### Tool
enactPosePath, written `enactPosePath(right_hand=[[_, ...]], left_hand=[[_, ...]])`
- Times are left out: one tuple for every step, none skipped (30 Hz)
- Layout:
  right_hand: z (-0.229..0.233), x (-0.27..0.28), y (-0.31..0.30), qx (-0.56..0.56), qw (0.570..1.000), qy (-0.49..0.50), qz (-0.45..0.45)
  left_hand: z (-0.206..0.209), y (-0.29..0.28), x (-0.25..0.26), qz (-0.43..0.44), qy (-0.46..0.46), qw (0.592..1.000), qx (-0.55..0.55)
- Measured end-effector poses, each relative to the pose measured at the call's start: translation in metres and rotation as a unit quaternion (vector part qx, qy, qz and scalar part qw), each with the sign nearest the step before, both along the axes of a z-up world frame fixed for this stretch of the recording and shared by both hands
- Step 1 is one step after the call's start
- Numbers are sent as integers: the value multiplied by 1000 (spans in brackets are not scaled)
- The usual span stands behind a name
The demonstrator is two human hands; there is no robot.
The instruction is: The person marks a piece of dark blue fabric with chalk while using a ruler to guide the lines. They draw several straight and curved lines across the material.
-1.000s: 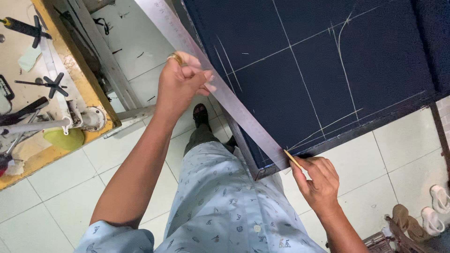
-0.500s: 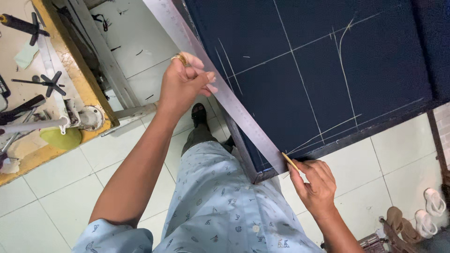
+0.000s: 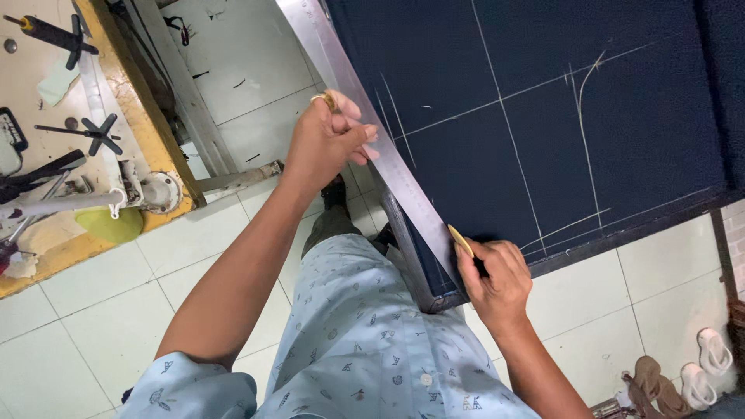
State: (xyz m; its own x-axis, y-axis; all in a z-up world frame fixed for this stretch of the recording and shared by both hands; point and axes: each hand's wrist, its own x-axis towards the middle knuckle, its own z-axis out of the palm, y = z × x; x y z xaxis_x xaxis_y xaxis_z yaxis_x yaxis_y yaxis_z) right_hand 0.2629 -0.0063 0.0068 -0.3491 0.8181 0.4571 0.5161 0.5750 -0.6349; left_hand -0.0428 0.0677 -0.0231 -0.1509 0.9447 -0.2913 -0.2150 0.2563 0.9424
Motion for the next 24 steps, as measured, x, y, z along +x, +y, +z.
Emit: enactPosePath(right_hand=[[-1, -3, 1, 0, 1000, 0, 0], [-2, -7, 3, -1, 1000, -5, -7], [-3, -10, 4, -2, 1000, -10, -15], [-4, -13, 6, -3, 1000, -11, -15], [-5, -15, 8, -5, 1000, -11, -13], [-6, -18, 10, -7, 1000, -12, -11], [-9, -19, 12, -8, 1000, -12, -11], [-11, -20, 13, -4, 1000, -15, -15], [-14, -22, 15, 0, 1000, -17, -19], [-14, -23, 17, 0, 1000, -18, -19], [-14, -25, 18, -2, 1000, -20, -20], [-15, -27, 20, -4, 1000, -22, -21], [-16, -29, 21, -4, 1000, -23, -21], [-17, -31, 23, -2, 1000, -20, -21], [-19, -32, 24, 0, 1000, -17, -22], [-19, -35, 27, 0, 1000, -17, -22], [-20, -38, 29, 2, 1000, -18, -21], [-20, -40, 31, 4, 1000, -20, -19], [-21, -42, 33, 4, 1000, -20, -19], [-22, -46, 35, 4, 1000, -12, -27], [-23, -49, 37, 5, 999, -3, -34], [-23, -52, 40, 4, 999, -3, -35], [-23, -55, 42, 8, 999, -4, -34], [-23, -59, 45, 11, 999, -4, -32]], left_hand=[[-2, 1, -1, 0, 0, 1000, 0], [-3, 3, -1, -5, 8, 1000, 6], [-5, 4, -2, -10, 16, 1000, 13], [-12, 6, -2, -10, 15, 1000, 12], [-20, 9, -2, -16, 11, 1000, 11], [-27, 11, -2, -22, 6, 1000, 10], [-23, 12, -2, -22, 6, 1000, 10], [-19, 13, -2, -27, 4, 1000, 5], [-14, 14, -2, -32, 2, 999, 0], [-14, 15, -3, -33, 2, 999, -1], [-13, 16, -4, -34, -1, 999, -4], [-13, 17, -6, -36, -3, 999, -6], [-16, 18, -6, -36, -3, 999, -7], [-18, 20, -7, -40, 6, 999, -7], [-21, 21, -8, -45, 14, 999, -7], [-23, 23, -8, -45, 14, 999, -7], [-26, 25, -8, -50, 10, 999, -10], [-29, 27, -7, -56, 6, 998, -13], [-18, 29, -8, -56, 6, 998, -14], [-7, 30, -9, -65, 18, 997, -29], [4, 32, -9, -73, 29, 996, -44], [4, 34, -9, -74, 29, 996, -45], [4, 37, -9, -81, 36, 995, -53], [4, 39, -9, -87, 43, 993, -61]])
